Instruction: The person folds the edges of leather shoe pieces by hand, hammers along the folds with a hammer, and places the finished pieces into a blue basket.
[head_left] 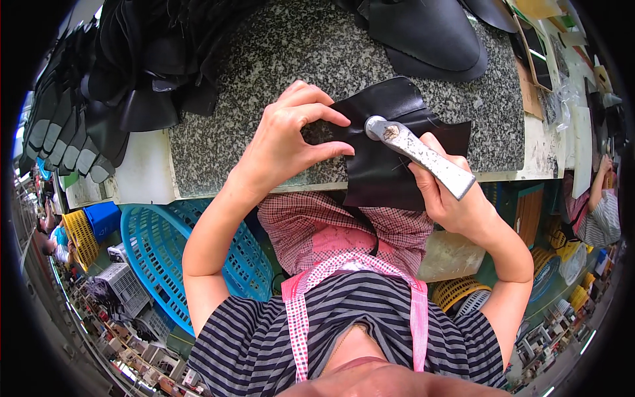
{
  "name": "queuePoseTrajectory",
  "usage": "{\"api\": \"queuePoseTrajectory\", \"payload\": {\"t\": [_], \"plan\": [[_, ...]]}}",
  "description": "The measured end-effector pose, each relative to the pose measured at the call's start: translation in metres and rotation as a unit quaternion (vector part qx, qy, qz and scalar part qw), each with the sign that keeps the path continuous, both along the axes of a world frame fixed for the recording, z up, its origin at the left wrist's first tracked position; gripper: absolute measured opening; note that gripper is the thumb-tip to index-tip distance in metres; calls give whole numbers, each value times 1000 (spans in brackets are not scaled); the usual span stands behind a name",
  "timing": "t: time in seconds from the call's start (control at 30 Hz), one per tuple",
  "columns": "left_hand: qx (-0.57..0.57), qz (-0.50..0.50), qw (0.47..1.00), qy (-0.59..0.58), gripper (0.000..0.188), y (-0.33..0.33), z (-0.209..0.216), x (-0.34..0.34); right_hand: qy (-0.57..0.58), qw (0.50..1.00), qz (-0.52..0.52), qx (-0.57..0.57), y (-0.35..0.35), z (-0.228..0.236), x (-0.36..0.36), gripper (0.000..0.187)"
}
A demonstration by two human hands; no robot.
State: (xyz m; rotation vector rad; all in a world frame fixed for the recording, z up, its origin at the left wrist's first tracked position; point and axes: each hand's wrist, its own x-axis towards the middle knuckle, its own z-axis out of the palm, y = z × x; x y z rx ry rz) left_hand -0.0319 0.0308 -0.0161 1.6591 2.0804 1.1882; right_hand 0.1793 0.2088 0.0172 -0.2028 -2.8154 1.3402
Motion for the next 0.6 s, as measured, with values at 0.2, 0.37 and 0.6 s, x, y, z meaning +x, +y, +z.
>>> {"api": "queuePoseTrajectory", "payload": {"t": [0.2,0.37,0.6], "plan": [[-23,5,1000,-3,41,-5,-1,1,-12,998,35,43,6,6,-6,13],[-24,1,1000,-11,45,-6,-1,3,131,984,3,121,-4,35,-12,10],[-29,-8,999,-11,48,-5,-1,2,60,994,9,96,-3,31,-19,30]]}}
